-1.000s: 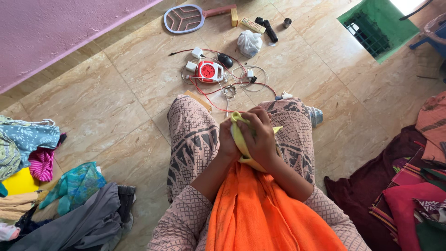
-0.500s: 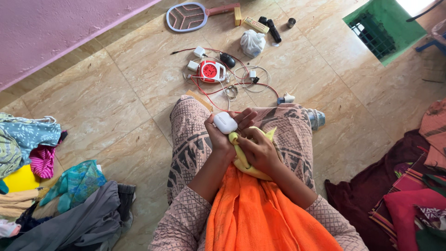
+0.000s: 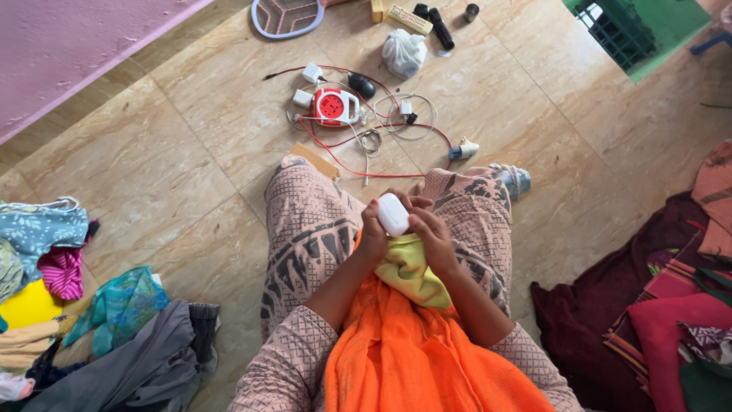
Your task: The person cleans a power adapter and cable using a yellow cloth while sitting on the floor.
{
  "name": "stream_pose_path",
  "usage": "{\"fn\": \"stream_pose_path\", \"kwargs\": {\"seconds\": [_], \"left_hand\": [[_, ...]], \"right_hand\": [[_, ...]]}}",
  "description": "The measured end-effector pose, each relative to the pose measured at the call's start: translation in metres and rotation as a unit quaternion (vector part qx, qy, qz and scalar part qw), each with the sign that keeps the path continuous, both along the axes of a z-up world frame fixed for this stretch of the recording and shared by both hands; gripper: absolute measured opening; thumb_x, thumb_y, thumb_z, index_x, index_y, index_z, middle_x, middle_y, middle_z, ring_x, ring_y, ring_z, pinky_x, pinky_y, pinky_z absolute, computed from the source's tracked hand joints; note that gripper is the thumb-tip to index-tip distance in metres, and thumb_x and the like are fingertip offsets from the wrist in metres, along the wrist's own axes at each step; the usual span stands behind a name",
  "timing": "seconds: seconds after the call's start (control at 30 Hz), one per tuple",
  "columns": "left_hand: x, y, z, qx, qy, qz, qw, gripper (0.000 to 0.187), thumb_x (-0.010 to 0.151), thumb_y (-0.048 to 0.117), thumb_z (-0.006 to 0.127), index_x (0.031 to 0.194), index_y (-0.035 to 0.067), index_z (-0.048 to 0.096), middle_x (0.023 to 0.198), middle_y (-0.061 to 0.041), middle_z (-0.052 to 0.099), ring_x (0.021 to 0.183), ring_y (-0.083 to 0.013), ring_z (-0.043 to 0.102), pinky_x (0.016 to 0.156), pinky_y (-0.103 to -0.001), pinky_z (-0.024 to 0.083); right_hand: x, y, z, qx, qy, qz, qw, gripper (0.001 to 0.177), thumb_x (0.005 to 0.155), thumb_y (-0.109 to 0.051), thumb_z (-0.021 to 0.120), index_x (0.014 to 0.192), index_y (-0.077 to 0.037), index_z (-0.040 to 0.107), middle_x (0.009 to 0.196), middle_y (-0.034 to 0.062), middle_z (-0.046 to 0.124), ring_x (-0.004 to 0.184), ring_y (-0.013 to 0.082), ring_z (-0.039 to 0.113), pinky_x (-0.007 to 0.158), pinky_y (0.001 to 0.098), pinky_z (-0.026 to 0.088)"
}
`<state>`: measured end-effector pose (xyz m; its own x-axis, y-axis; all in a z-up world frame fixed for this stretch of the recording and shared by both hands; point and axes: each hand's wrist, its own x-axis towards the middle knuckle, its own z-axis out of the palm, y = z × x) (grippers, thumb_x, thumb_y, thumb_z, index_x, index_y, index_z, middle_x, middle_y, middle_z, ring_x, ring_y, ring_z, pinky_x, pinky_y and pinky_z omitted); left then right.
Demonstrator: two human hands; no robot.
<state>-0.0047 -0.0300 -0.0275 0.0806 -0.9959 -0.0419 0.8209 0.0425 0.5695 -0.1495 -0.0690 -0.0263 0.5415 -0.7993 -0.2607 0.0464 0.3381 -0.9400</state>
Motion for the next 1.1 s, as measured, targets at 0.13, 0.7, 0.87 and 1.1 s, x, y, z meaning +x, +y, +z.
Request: {"fn": "stream_pose_path", "kwargs": {"seconds": [0.13, 0.7, 0.87, 1.1], "left_hand": [[-0.007, 0.004, -0.032, 0.015, -0.113, 0.01, 0.993, 0.061, 0.107, 0.059, 0.03, 0.125, 0.004, 0.052, 0.126, -0.027, 0.067, 0.12, -0.0326, 0.065, 0.113, -0.041, 0.047], [-0.005, -0.013, 0.001, 0.237, -0.538, -0.019, 0.808, 0.085, 0.096, 0.029, 0.055, 0.166, 0.015, 0.009, 0.109, -0.023, 0.073, 0.093, -0.0365, 0.076, 0.082, -0.041, 0.059], [0.007, -0.046, -0.025, 0.176, -0.599, 0.005, 0.781, 0.08, 0.099, 0.026, 0.058, 0.167, 0.017, 0.016, 0.121, -0.027, 0.07, 0.096, -0.0427, 0.074, 0.078, -0.047, 0.06], [0.018, -0.116, -0.09, 0.327, -0.612, -0.063, 0.717, 0.097, 0.093, 0.036, 0.061, 0.164, 0.012, -0.001, 0.086, -0.025, 0.073, 0.074, -0.0471, 0.07, 0.063, -0.055, 0.056]], "right_hand": [[0.001, -0.007, -0.001, 0.076, -0.022, -0.005, 0.997, 0.034, 0.101, -0.021, 0.065, 0.118, 0.008, 0.069, 0.104, 0.0057, 0.072, 0.096, 0.0101, 0.065, 0.086, 0.0247, 0.051], [0.029, -0.046, -0.053, 0.311, -0.1, -0.178, 0.928, 0.027, 0.099, -0.021, 0.068, 0.115, 0.001, 0.068, 0.095, 0.0066, 0.073, 0.078, 0.0134, 0.069, 0.067, 0.0281, 0.057], [0.033, -0.074, -0.069, 0.354, -0.058, -0.195, 0.913, 0.029, 0.099, -0.023, 0.067, 0.114, 0.002, 0.068, 0.097, 0.0088, 0.073, 0.082, 0.0164, 0.07, 0.072, 0.0308, 0.058], [0.03, -0.149, -0.178, 0.419, -0.089, -0.132, 0.894, 0.026, 0.101, -0.026, 0.067, 0.11, -0.001, 0.065, 0.103, 0.0136, 0.071, 0.094, 0.0245, 0.071, 0.085, 0.0383, 0.057]]}}
